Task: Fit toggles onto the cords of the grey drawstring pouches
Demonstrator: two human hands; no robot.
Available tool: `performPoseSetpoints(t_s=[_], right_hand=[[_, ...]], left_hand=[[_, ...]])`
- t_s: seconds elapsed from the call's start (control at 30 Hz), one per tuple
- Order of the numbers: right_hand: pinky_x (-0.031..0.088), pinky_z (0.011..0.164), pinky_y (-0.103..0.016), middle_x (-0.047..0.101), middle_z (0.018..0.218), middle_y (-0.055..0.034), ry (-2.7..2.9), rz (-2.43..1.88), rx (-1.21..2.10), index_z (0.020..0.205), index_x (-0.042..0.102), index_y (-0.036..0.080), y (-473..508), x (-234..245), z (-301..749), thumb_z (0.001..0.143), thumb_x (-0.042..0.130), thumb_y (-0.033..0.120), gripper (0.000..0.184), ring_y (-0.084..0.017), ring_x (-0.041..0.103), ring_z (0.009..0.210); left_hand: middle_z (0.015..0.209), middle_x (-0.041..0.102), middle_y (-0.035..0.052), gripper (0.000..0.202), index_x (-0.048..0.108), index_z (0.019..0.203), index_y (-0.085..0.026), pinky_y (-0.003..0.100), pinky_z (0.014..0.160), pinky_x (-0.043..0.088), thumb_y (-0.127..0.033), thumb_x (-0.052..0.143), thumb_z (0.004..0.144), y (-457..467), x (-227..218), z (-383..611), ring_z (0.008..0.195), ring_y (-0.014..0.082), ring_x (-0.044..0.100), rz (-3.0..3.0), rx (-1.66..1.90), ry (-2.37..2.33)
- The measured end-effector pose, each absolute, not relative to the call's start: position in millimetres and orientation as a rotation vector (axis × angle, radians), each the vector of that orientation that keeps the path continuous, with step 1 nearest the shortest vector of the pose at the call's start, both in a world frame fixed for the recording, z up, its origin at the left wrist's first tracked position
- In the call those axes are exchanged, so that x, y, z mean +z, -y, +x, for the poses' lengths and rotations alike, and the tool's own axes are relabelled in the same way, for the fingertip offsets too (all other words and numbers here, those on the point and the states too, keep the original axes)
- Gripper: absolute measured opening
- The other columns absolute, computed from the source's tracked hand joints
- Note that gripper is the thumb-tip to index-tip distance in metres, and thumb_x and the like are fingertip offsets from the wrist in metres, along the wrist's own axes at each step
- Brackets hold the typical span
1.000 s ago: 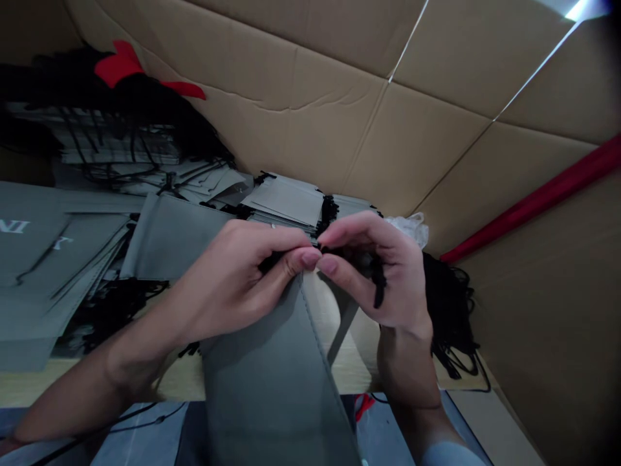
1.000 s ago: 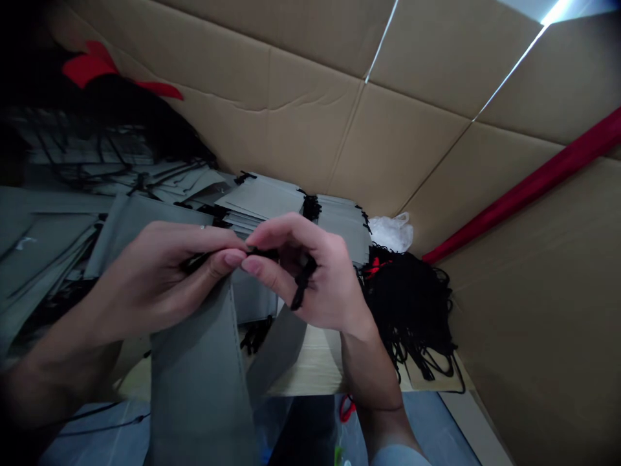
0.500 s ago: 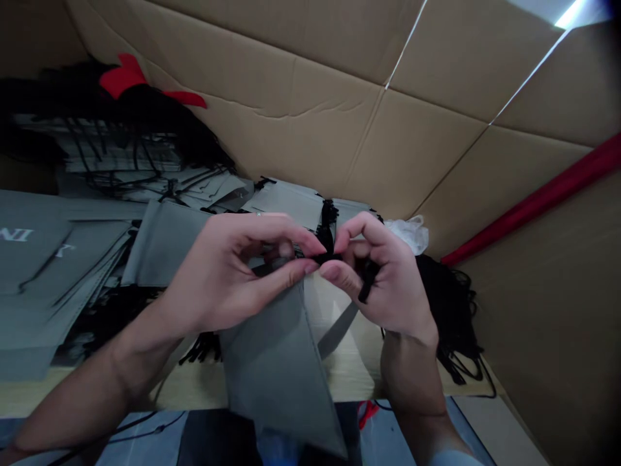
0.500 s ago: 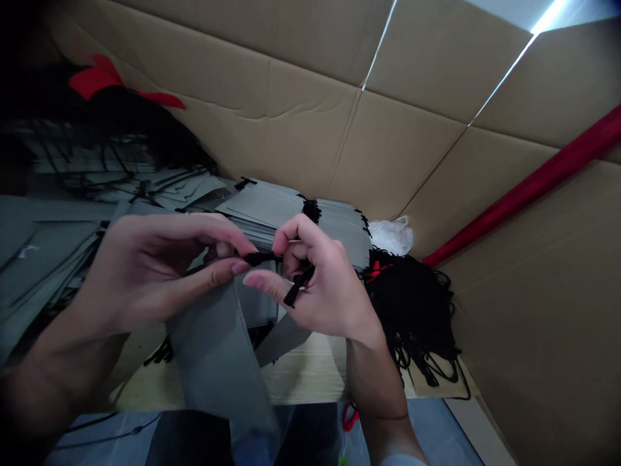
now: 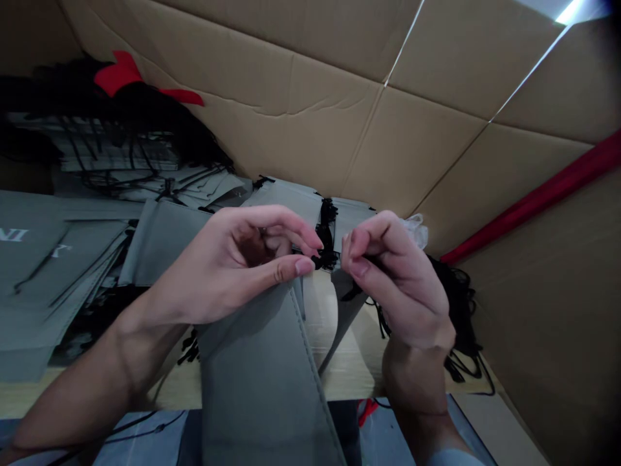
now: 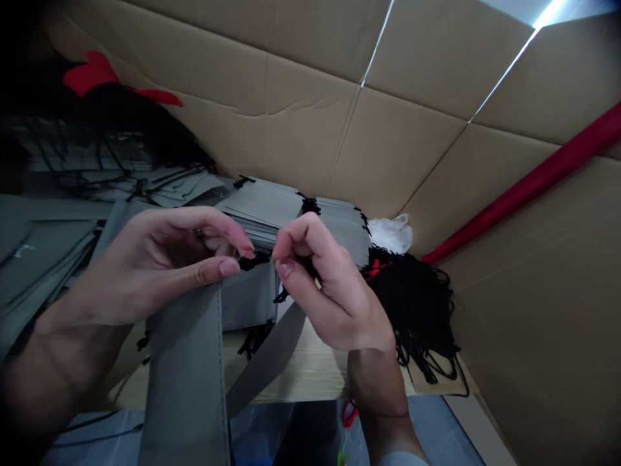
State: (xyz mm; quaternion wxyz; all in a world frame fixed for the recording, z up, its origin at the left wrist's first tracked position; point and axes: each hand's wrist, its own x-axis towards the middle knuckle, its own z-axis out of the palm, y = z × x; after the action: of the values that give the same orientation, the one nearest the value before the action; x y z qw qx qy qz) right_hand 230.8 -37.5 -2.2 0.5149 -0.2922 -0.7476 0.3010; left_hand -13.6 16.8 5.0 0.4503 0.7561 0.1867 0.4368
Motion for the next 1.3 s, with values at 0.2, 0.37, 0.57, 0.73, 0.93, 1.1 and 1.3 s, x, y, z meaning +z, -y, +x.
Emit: performPoseSetpoints(t_s=[0.2, 0.37, 0.57, 0.73, 0.93, 1.1, 1.3], right_hand=[[0.048, 0.065, -0.032, 0.063, 0.092, 0.0005, 1.676, -0.712, 0.573, 0.116, 0.066, 0.028, 43, 2, 225, 0.110, 0.080, 0.024, 0.015, -0.016, 0.059, 0.077], [0.048, 0.061, -0.028, 0.065, 0.090, 0.0014, 1.676, -0.727, 0.541, 0.110, 0.066, 0.026, 42, 3, 220, 0.109, 0.083, 0.028, 0.017, -0.014, 0.058, 0.073], [0.046, 0.058, -0.026, 0.062, 0.086, 0.0017, 1.636, -0.784, 0.529, 0.104, 0.066, 0.025, 43, 6, 215, 0.112, 0.081, 0.033, 0.018, -0.013, 0.057, 0.073], [0.041, 0.054, -0.026, 0.060, 0.082, 0.0024, 1.584, -0.808, 0.523, 0.101, 0.066, 0.024, 44, 8, 212, 0.110, 0.083, 0.034, 0.022, -0.011, 0.053, 0.070], [0.041, 0.053, -0.026, 0.059, 0.082, 0.0025, 1.527, -0.796, 0.534, 0.100, 0.065, 0.024, 44, 8, 207, 0.110, 0.084, 0.035, 0.024, -0.011, 0.052, 0.069], [0.041, 0.052, -0.026, 0.058, 0.080, 0.0025, 1.520, -0.788, 0.537, 0.099, 0.065, 0.024, 43, 9, 207, 0.109, 0.085, 0.040, 0.027, -0.012, 0.052, 0.069], [0.043, 0.053, -0.026, 0.059, 0.081, 0.0025, 1.536, -0.796, 0.526, 0.100, 0.065, 0.025, 42, 9, 207, 0.110, 0.084, 0.042, 0.027, -0.012, 0.053, 0.069]], left_hand=[[0.069, 0.068, -0.0016, 0.008, 0.090, 0.103, -0.026, 0.019, 0.048, 0.041, -0.032, 0.092, 0.098, -17, 4, -14, 0.057, 0.0093, 0.054, 1.795, 1.132, -0.475], [0.084, 0.078, 0.0019, 0.006, 0.093, 0.101, -0.028, 0.018, 0.049, 0.042, -0.031, 0.094, 0.096, -15, 4, -15, 0.063, 0.0097, 0.063, 1.814, 1.171, -0.477], [0.088, 0.082, 0.0030, 0.006, 0.093, 0.100, -0.028, 0.018, 0.052, 0.047, -0.030, 0.095, 0.094, -13, 6, -15, 0.068, 0.0112, 0.069, 1.835, 1.171, -0.476], [0.094, 0.084, 0.0039, 0.007, 0.092, 0.100, -0.028, 0.019, 0.053, 0.051, -0.031, 0.096, 0.095, -13, 3, -14, 0.073, 0.0135, 0.074, 1.849, 1.218, -0.484], [0.095, 0.083, 0.0035, 0.007, 0.091, 0.100, -0.028, 0.019, 0.055, 0.054, -0.028, 0.095, 0.095, -14, 1, -12, 0.078, 0.0148, 0.077, 1.869, 1.227, -0.464], [0.095, 0.083, 0.0033, 0.007, 0.091, 0.100, -0.028, 0.019, 0.057, 0.055, -0.027, 0.095, 0.094, -14, 2, -13, 0.080, 0.0148, 0.077, 1.843, 1.220, -0.457], [0.094, 0.083, 0.0036, 0.008, 0.092, 0.099, -0.028, 0.018, 0.055, 0.052, -0.029, 0.097, 0.094, -15, 3, -13, 0.081, 0.0151, 0.078, 1.819, 1.210, -0.435]])
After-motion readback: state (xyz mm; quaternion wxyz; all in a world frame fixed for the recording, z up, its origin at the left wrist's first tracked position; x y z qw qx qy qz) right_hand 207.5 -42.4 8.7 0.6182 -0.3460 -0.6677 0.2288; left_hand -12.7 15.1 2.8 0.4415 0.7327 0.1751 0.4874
